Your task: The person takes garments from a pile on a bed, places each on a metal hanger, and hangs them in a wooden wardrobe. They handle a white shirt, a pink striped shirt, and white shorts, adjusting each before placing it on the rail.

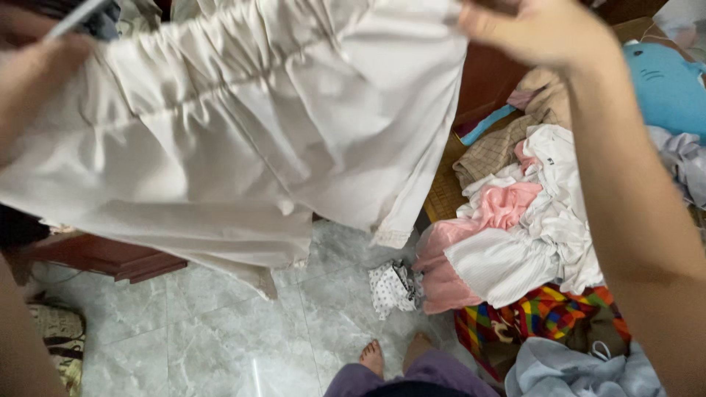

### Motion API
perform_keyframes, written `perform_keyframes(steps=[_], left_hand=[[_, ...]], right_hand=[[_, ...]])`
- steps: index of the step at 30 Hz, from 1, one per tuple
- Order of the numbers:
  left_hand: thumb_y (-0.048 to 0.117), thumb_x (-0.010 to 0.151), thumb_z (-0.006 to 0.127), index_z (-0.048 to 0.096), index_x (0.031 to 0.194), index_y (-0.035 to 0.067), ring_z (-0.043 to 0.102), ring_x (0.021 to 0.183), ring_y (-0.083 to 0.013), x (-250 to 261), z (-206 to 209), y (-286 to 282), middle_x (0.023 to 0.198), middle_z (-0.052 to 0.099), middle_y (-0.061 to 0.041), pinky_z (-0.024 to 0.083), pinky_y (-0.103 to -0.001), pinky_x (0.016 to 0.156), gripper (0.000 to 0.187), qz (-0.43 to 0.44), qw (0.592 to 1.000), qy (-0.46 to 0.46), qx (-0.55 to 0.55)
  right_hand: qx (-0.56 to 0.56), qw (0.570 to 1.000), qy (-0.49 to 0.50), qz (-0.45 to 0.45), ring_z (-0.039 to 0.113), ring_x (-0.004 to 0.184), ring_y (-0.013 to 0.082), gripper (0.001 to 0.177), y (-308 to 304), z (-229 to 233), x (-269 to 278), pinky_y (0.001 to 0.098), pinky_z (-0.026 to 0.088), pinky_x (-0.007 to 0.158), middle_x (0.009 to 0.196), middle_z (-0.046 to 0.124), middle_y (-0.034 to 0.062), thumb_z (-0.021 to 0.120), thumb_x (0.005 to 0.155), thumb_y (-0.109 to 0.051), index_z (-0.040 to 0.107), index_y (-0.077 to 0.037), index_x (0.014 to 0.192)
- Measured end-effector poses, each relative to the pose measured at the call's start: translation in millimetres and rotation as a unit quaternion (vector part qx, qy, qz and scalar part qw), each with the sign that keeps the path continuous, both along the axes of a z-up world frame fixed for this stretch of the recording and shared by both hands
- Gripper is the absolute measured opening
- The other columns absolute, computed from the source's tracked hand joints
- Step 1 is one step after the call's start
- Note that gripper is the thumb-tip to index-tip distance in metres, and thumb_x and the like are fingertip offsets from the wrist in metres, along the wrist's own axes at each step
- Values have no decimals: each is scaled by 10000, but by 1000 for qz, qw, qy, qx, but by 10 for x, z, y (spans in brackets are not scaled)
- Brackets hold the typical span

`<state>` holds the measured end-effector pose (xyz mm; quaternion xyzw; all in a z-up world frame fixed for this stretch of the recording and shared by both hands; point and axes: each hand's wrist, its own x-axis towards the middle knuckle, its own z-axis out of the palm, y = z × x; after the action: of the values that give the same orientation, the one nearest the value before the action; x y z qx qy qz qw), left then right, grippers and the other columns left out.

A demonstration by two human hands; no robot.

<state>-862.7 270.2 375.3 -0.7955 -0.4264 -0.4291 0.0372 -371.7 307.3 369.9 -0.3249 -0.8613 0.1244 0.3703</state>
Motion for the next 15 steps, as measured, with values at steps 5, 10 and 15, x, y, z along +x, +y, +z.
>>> perform_keyframes(steps=[5,10,15], left_hand=[[180,1001,790,763,1081,-13,598,702,-160,126,-78,-154,938,726,-124,453,-314,631,211,51,998,24,-41],[99,968,825,764,1002,15,662,775,-43,266,373,-174,928,749,-44,524,-214,713,109,-20,999,-47,1],[77,840,846,735,911,19,600,897,-201,165,459,121,934,724,-102,483,-315,766,144,30,979,58,195]], right_hand=[[-69,995,-45,-53,495,651,117,221,-278,-207,-356,312,406,585,723,620,80,719,1034,-246,720,-25,1043],[131,984,47,-111,574,619,199,138,-349,28,-635,304,449,592,783,628,133,722,1007,-164,710,-27,1015],[179,967,61,-171,627,586,206,105,-335,119,-668,329,466,565,768,692,119,743,976,-169,768,-71,1004]])
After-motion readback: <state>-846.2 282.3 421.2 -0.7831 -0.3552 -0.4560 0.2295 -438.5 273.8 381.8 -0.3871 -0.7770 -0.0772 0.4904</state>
